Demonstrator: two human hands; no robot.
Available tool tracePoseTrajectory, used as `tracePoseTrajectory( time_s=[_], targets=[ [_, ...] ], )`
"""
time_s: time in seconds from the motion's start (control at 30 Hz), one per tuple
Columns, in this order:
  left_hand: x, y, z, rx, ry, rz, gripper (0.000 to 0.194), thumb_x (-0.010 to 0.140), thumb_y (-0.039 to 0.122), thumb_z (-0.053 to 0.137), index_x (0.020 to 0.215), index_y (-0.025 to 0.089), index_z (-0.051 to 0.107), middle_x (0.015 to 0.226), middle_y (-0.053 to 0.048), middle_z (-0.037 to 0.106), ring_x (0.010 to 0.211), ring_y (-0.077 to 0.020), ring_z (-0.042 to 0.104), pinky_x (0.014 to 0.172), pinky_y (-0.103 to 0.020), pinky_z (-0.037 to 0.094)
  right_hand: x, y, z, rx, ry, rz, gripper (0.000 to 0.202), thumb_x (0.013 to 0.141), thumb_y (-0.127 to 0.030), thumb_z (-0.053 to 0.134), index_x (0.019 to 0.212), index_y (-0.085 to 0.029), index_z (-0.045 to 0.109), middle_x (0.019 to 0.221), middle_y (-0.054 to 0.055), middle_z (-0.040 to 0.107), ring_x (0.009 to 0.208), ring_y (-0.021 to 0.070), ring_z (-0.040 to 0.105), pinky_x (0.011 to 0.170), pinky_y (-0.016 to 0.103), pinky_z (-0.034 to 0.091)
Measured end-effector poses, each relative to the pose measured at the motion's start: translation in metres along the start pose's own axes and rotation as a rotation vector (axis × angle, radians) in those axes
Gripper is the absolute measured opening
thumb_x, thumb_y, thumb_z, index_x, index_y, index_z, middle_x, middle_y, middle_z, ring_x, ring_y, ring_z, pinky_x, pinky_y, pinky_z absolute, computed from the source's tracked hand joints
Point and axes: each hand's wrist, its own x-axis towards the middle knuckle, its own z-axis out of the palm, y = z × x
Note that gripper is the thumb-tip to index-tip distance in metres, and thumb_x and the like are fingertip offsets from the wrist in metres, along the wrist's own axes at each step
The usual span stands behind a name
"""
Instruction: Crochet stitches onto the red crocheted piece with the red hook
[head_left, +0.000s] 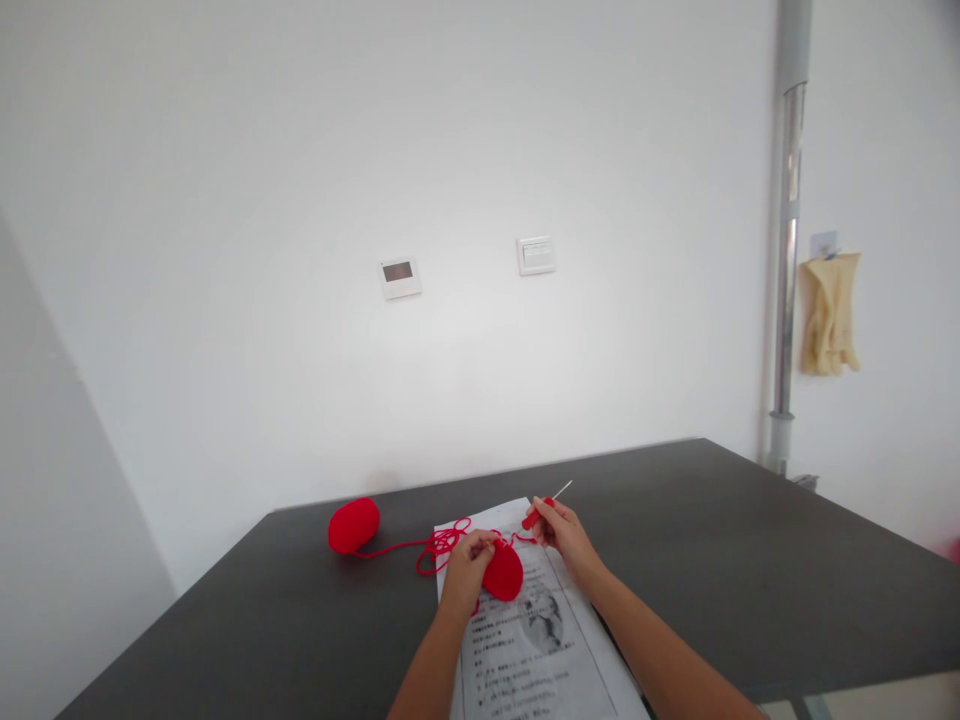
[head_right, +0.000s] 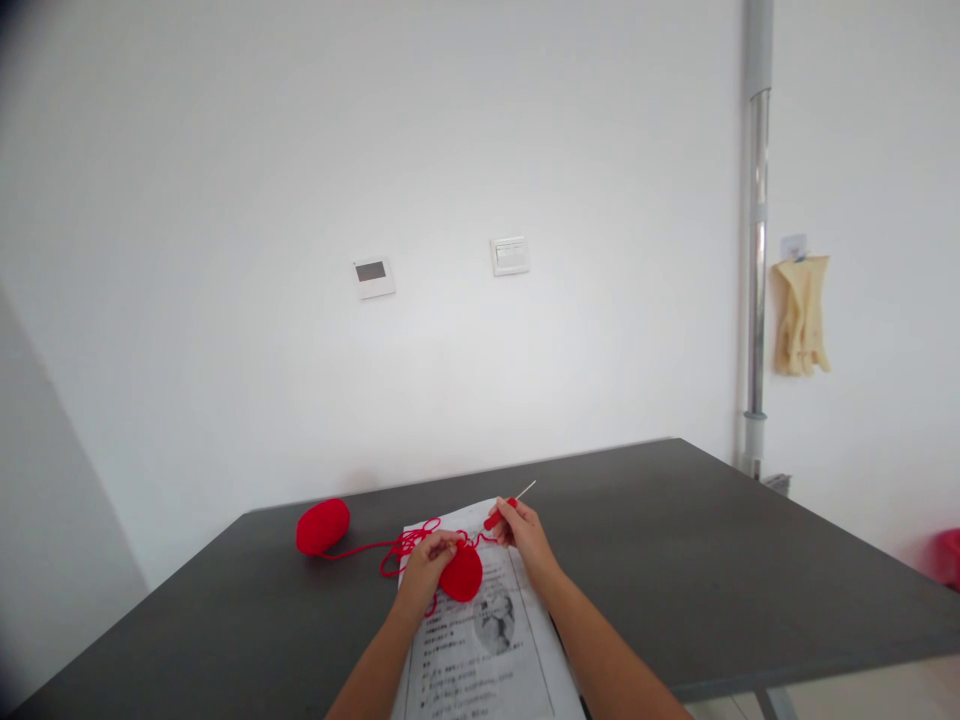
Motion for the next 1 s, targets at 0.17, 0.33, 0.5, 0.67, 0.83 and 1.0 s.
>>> tracePoseTrajectory(
  time_s=[0.17,0.33,0.5,0.67,0.83,1.0],
  targets=[
    [-0.0007,0.0023,0.0009,-0.019,0.004,-0.017,0.031,0.091,0.031,0.058,0.118,0.016,0.058,0.118,-0.009,0.062,0.099,-0.0224,0.063,0.083,-0.043,0.054,-0.0016,-0.0002,0.0012,-0.005,-0.042,0.015,0.027,0.095,-0.033,0.056,0.115,-0.015,0.059,0.112,0.007,0.064,0.092,0.0194,0.065,0.078,0.038,0.056],
    [-0.0006,0.0026,0.0017,-0.038,0.007,-0.032,0.030,0.091,0.030,0.058,0.118,0.016,0.058,0.118,-0.009,0.062,0.098,-0.0220,0.063,0.082,-0.043,0.055,-0.0035,-0.0015,0.0029,0.001,-0.078,0.014,0.027,0.095,-0.033,0.056,0.114,-0.015,0.059,0.111,0.007,0.064,0.091,0.0188,0.065,0.078,0.037,0.056],
    [0.0016,0.0003,0.0027,-0.034,0.005,-0.034,0.031,0.091,0.030,0.059,0.118,0.016,0.058,0.119,-0.009,0.062,0.099,-0.0226,0.063,0.083,-0.043,0.054,-0.0060,-0.0040,0.0050,0.013,-0.111,0.003,0.026,0.095,-0.033,0.056,0.113,-0.015,0.059,0.109,0.007,0.064,0.088,0.0181,0.065,0.076,0.037,0.056],
    [0.0025,-0.0014,0.0027,-0.033,0.005,-0.043,0.031,0.091,0.030,0.059,0.118,0.016,0.058,0.119,-0.009,0.062,0.100,-0.0226,0.063,0.084,-0.044,0.054,-0.0081,-0.0057,0.0067,0.020,-0.125,-0.020,0.026,0.095,-0.033,0.056,0.112,-0.014,0.060,0.106,0.006,0.065,0.086,0.0173,0.066,0.075,0.036,0.056],
    [0.0023,-0.0016,0.0029,-0.070,0.016,-0.061,0.030,0.091,0.030,0.059,0.118,0.016,0.058,0.118,-0.009,0.062,0.098,-0.0222,0.063,0.083,-0.043,0.055,-0.0074,-0.0058,0.0064,0.015,-0.116,-0.047,0.025,0.095,-0.033,0.056,0.112,-0.014,0.060,0.106,0.006,0.065,0.086,0.0171,0.066,0.074,0.035,0.056],
    [0.0032,-0.0031,0.0031,-0.103,0.035,-0.071,0.030,0.091,0.030,0.059,0.117,0.016,0.058,0.117,-0.009,0.062,0.097,-0.0217,0.064,0.082,-0.042,0.055,-0.0082,-0.0053,0.0058,-0.022,-0.133,-0.047,0.025,0.095,-0.033,0.056,0.111,-0.015,0.060,0.106,0.006,0.065,0.086,0.0172,0.066,0.075,0.035,0.056]
  ],
)
